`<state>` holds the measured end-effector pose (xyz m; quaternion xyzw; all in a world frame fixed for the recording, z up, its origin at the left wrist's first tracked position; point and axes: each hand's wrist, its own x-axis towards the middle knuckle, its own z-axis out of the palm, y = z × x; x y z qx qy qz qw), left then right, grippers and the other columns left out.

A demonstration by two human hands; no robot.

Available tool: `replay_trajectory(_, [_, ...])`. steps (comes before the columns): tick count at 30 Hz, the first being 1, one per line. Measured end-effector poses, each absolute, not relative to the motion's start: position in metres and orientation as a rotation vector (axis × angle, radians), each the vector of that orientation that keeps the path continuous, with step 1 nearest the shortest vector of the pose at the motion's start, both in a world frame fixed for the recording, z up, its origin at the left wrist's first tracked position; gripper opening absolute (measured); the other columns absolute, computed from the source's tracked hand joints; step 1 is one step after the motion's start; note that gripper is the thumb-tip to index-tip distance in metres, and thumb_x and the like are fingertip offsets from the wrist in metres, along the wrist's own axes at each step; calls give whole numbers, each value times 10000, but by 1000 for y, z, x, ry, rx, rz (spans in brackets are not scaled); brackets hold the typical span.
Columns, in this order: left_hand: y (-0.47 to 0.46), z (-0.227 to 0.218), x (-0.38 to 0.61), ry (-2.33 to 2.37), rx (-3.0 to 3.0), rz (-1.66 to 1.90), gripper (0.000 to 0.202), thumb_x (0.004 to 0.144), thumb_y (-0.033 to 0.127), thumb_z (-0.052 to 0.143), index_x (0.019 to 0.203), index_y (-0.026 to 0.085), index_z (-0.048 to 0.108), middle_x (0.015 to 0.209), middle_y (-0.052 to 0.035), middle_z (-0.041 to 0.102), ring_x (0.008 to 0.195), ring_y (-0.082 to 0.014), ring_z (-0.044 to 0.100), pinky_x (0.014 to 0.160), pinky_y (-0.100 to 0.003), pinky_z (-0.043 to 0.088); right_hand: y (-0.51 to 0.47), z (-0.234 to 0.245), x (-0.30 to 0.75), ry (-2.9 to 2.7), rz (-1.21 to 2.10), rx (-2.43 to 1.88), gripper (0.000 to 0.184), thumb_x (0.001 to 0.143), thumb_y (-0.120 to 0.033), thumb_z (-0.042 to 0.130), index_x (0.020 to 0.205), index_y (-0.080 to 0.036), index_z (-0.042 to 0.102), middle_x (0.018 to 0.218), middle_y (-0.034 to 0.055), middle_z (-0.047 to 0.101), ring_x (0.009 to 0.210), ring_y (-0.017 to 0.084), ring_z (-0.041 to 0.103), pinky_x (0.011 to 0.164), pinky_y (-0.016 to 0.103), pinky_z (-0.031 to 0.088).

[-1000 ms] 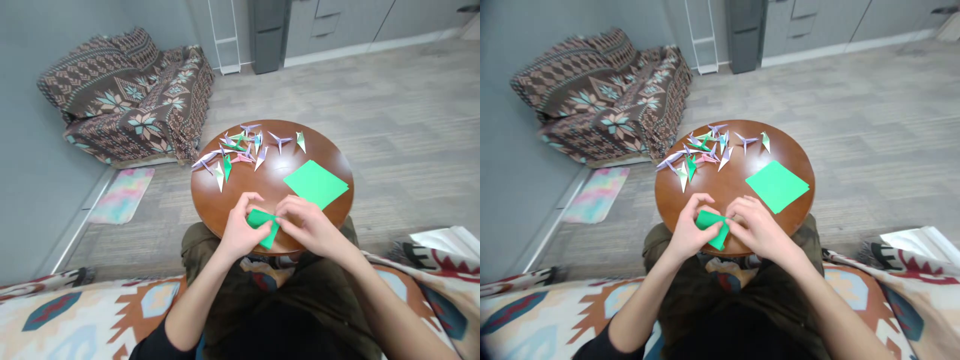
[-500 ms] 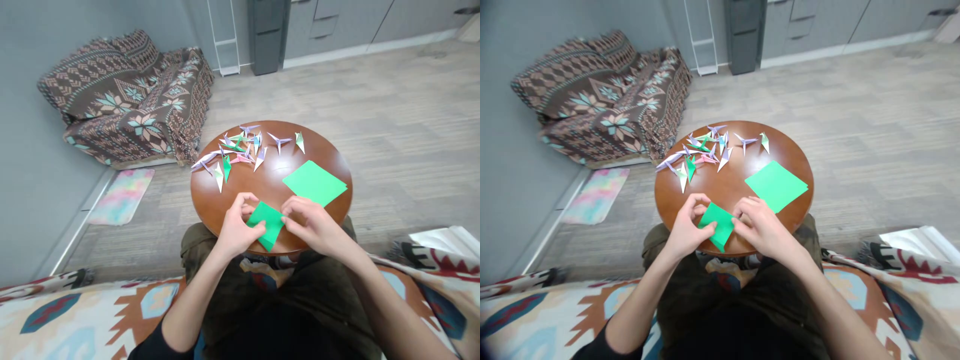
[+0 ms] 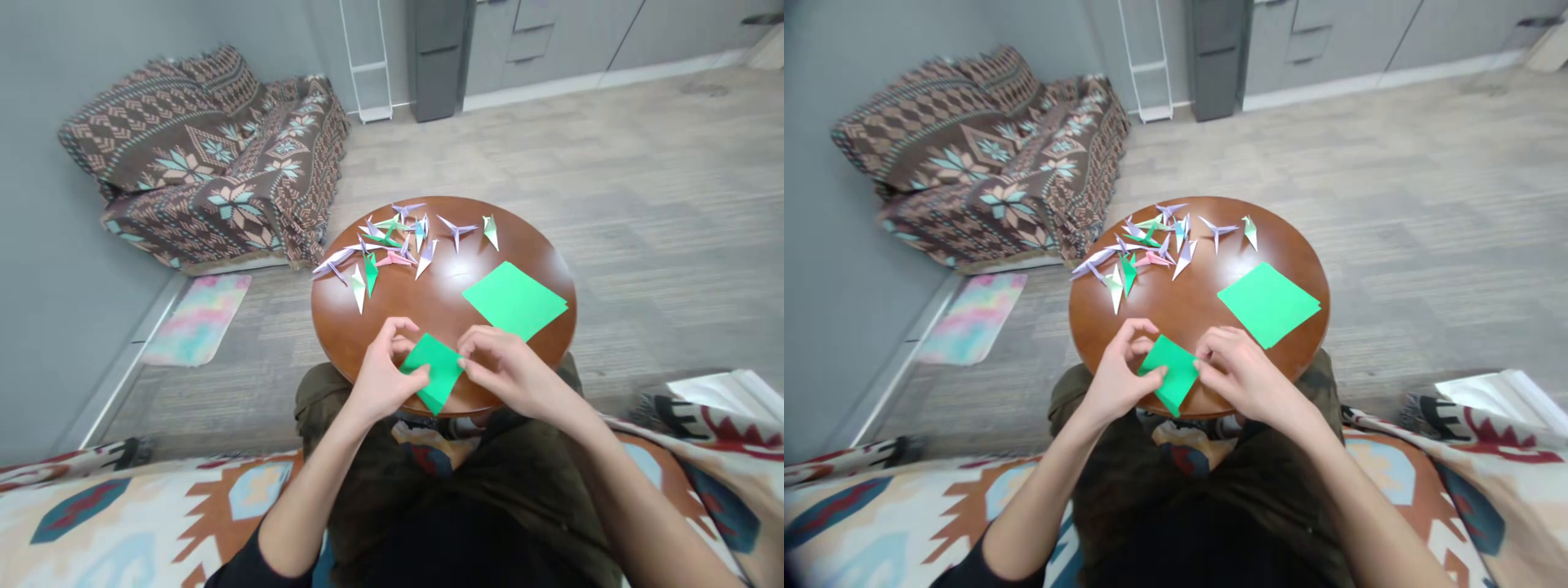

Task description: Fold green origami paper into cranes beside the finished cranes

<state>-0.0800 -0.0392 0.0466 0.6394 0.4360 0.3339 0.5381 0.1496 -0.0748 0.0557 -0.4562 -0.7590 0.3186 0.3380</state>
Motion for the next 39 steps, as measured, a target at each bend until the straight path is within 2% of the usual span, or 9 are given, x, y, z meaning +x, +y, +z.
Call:
replay_trajectory(4, [-35,48,-85,1034,1482,821,465,745,194,757,1103,224,463,723,63,655,717,-131,629,779,-259,485,-74,51,159,-1936,842,-1222,136,988,-214,586,853,-214,580,917,63,688,855,222,618,826,378,460])
replay_trajectory(7, [-34,48,-88,1020,1483,803,456,760,210,762,1108,221,467,726,61,647,705,-128,614,771,-263,483,-73,49,162,-1930,858,-1238,136,986,-222,596,850,-217,585,931,62,696,865,225,630,836,378,463])
replay_trajectory(16, [-22,42,-113,1040,1506,887,443,753,88,687,1136,217,504,760,49,685,743,-131,619,831,-271,471,-71,50,167,-1851,845,-1247,154,995,-252,592,844,-225,582,931,40,692,880,212,638,826,342,456])
replay_trajectory(20, [-18,43,-120,960,1545,950,169,867,230,656,1025,172,639,826,-6,657,800,-148,611,795,-263,469,-70,51,166,-1819,844,-1247,140,982,-243,600,844,-224,588,921,38,689,884,213,641,831,342,456])
replay_trajectory(22, [-21,43,-114,912,1590,894,167,899,294,674,998,160,688,934,-51,687,880,-177,638,831,-285,488,-70,52,161,-1821,862,-1230,134,970,-224,606,837,-221,594,918,39,695,873,212,644,834,347,459])
replay_trajectory(26, [-30,41,-96,950,1642,791,170,915,320,699,911,152,725,902,-68,705,851,-199,647,828,-317,501,-69,54,149,-1800,826,-1211,125,929,-176,625,814,-214,595,916,47,706,859,216,653,823,354,468])
replay_trajectory(33, [-35,40,-86,921,1553,858,189,883,328,749,815,153,734,820,-47,687,749,-167,615,723,-284,489,-67,54,142,-1927,801,-1198,107,917,-160,603,821,-203,622,880,68,706,821,229,625,779,377,468])
replay_trajectory(37, [-32,41,-92,971,1427,936,181,824,316,795,776,150,738,778,-28,692,739,-158,625,718,-267,502,-66,49,148,-1973,737,-1201,122,920,-150,588,818,-215,574,884,52,703,827,222,628,848,401,465])
replay_trajectory(39, [-30,39,-98,1030,1369,978,199,800,332,818,773,151,738,757,-15,699,724,-149,626,719,-259,511,-64,45,155,-1966,721,-1208,141,909,-140,584,802,-223,545,865,40,687,818,217,621,820,383,466])
